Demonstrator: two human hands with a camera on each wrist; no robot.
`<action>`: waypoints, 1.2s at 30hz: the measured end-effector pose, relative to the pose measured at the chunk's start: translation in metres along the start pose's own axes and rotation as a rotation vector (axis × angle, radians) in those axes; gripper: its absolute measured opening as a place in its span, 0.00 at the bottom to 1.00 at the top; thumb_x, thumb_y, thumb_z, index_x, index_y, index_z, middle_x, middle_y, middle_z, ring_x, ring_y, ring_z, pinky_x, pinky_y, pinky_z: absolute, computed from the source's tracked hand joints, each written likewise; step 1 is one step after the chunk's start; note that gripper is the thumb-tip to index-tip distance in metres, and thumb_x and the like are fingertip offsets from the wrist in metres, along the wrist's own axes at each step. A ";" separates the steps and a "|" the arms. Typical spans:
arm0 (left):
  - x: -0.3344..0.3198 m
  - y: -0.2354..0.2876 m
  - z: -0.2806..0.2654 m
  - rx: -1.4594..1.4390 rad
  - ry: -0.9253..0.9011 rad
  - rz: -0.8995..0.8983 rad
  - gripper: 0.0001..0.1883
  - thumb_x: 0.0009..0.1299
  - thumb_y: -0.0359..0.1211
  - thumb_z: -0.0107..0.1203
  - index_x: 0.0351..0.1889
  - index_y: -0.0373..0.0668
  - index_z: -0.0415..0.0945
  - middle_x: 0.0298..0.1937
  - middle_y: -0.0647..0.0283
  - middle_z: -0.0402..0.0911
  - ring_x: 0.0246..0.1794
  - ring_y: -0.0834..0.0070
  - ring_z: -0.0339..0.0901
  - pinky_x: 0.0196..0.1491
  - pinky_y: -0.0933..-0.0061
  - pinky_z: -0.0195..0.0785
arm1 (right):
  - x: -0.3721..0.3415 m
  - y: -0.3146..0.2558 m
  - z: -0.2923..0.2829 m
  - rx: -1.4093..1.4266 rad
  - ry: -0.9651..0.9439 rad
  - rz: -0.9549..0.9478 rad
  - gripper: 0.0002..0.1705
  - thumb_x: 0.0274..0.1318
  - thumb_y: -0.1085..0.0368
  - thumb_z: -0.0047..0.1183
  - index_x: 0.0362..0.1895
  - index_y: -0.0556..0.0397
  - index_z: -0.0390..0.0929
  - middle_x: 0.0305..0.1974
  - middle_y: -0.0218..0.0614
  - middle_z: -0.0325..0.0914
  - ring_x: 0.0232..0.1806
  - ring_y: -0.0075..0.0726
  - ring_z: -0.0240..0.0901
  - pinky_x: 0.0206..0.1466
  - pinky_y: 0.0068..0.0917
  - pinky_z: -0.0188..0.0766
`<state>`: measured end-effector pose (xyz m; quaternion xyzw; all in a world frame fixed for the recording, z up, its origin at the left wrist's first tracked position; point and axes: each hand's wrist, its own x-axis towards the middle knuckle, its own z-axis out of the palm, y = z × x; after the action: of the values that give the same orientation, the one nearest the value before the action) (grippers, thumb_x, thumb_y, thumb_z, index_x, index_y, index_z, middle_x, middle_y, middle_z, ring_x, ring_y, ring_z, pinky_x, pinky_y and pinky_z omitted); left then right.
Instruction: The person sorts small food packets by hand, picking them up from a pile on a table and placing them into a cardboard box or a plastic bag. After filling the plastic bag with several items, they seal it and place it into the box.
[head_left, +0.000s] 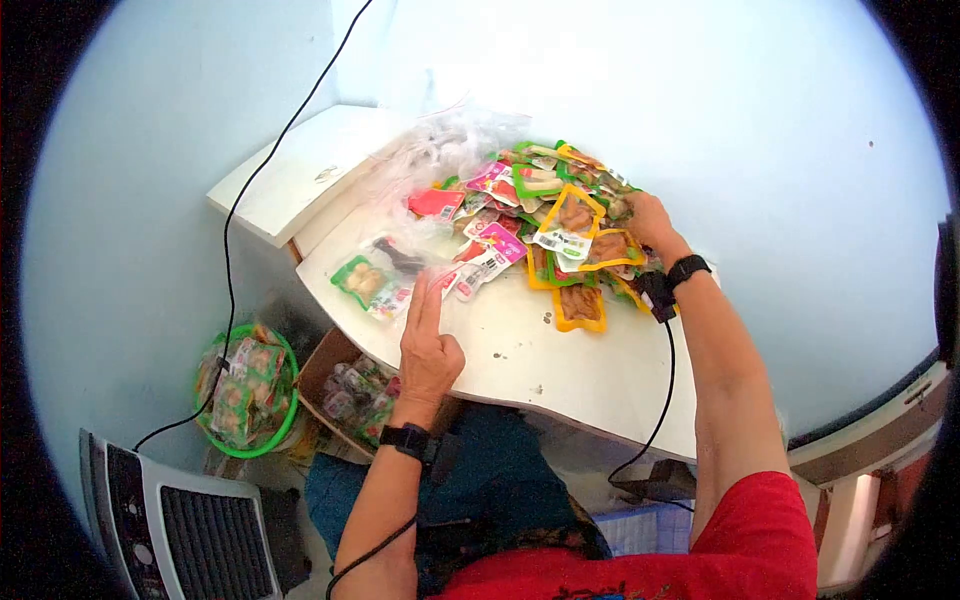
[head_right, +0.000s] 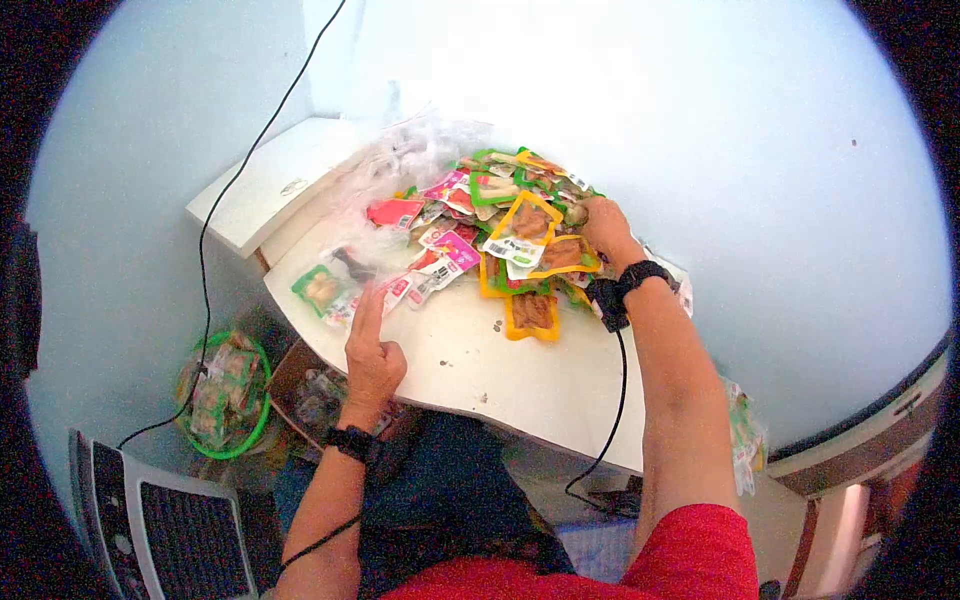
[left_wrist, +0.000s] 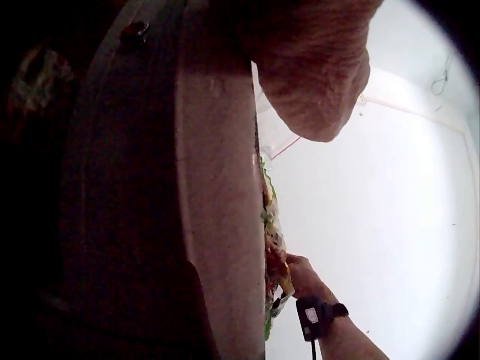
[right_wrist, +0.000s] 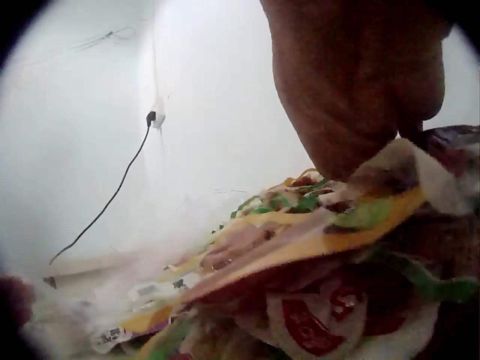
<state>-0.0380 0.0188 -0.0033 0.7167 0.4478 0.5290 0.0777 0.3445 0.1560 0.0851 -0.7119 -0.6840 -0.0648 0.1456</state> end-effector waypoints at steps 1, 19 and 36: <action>0.000 0.001 -0.001 -0.001 -0.008 -0.007 0.37 0.50 0.16 0.38 0.65 0.30 0.63 0.71 0.38 0.60 0.72 0.44 0.58 0.71 0.57 0.57 | 0.009 0.002 0.003 0.000 -0.047 0.002 0.21 0.48 0.72 0.56 0.51 0.56 0.79 0.49 0.54 0.79 0.53 0.58 0.75 0.55 0.45 0.73; -0.001 0.002 0.000 0.004 0.031 -0.001 0.36 0.51 0.16 0.39 0.64 0.30 0.65 0.71 0.41 0.61 0.71 0.47 0.60 0.70 0.59 0.58 | 0.002 -0.034 0.001 -0.236 0.086 0.062 0.10 0.49 0.67 0.55 0.35 0.59 0.83 0.38 0.54 0.82 0.40 0.58 0.81 0.44 0.47 0.78; 0.000 -0.001 0.001 -0.047 0.097 0.022 0.35 0.51 0.15 0.40 0.63 0.33 0.66 0.69 0.41 0.63 0.70 0.46 0.61 0.70 0.57 0.60 | -0.189 -0.183 -0.014 0.068 -0.008 -0.533 0.12 0.53 0.60 0.59 0.33 0.55 0.74 0.28 0.47 0.75 0.30 0.55 0.76 0.34 0.47 0.72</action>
<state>-0.0379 0.0196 -0.0043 0.6930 0.4305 0.5744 0.0666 0.1540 -0.0250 0.0644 -0.5015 -0.8497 -0.0749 0.1443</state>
